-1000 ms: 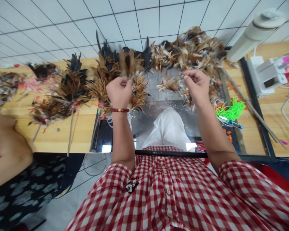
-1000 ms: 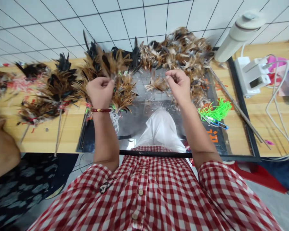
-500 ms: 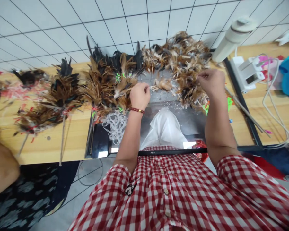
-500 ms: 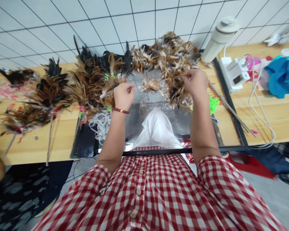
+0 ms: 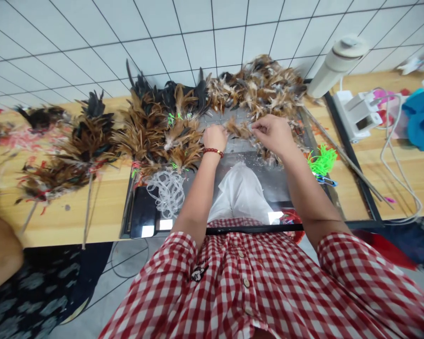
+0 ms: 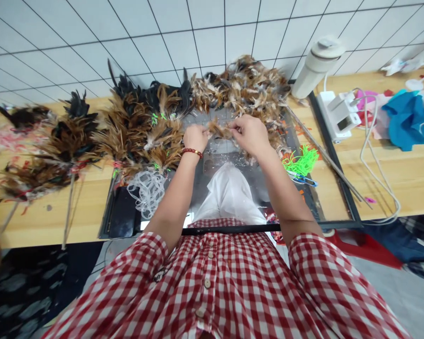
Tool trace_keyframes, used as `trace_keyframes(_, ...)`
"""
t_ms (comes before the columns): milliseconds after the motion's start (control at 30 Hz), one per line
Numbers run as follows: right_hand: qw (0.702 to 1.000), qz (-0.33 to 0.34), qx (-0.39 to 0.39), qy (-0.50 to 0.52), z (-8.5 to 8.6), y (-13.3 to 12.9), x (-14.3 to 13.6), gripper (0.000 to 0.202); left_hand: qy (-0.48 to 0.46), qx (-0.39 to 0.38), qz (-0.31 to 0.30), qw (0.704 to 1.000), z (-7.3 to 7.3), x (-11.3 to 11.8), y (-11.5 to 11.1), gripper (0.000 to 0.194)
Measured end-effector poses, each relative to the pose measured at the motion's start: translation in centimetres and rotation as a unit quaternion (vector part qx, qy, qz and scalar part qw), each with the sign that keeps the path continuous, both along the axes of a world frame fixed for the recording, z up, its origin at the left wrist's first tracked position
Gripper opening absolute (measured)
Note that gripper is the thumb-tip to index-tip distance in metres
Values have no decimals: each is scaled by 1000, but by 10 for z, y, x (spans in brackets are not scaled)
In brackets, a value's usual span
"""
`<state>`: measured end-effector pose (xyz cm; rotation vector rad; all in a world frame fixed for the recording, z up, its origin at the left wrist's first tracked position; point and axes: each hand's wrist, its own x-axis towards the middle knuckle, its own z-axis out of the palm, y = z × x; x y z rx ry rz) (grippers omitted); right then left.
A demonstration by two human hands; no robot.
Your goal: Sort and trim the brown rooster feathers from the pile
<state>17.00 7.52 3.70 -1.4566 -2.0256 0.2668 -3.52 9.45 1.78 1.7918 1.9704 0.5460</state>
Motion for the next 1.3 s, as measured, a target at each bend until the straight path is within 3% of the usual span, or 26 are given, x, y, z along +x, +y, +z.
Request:
trace_keyframes(67,1000,17,9,3,-2,2,-6,23,-185,-31,36,982,-1,1,-4,21)
trace_keyframes(133,999,48,23,8,-4,2,-11,28,-376,-100,71,919,0,4,-11,25)
trace_keyframes(200,994,99,43,-11,-5,0,-17,35,-464,-132,83,872,2,8,-19,25)
trace_keyframes(300,981,169,48,-83,-10,-4,-28,47,-449,-121,45,884,6,11,-25,28)
trace_keyframes(367,978,168,14,-122,-14,-4,-31,47,-415,-109,9,903,8,11,-24,31)
trace_keyframes(533,980,75,-71,-169,-23,1,-20,35,-385,-80,-1,919,11,7,-15,24)
trace_keyframes(667,989,18,-60,-135,-25,3,-13,33,-435,-25,22,900,9,-2,-8,13)
trace_keyframes(800,990,-15,-74,-118,-19,3,-9,33,-456,10,63,888,7,-13,-5,15)
trace_keyframes(867,989,8,-81,-120,-15,-3,-11,38,-438,11,59,897,8,-20,-4,16)
trace_keyframes(967,990,71,-57,-109,-15,-25,-30,65,-428,53,62,900,10,-29,-1,12)
trace_keyframes(1033,975,177,-65,-115,-22,-46,-54,68,-427,96,68,897,12,-33,0,8)
trace_keyframes(1100,933,314,-97,-149,-32,-64,-80,73,-420,124,66,897,14,-38,2,7)
trace_keyframes(1133,917,344,-119,-166,-38,-69,-92,78,-415,132,66,898,14,-40,2,9)
trace_keyframes(1200,904,355,-145,-186,-52,-67,-106,88,-406,143,63,900,16,-44,2,11)
trace_keyframes(1300,926,298,-149,-178,-73,-37,-101,99,-405,158,65,898,18,-50,2,11)
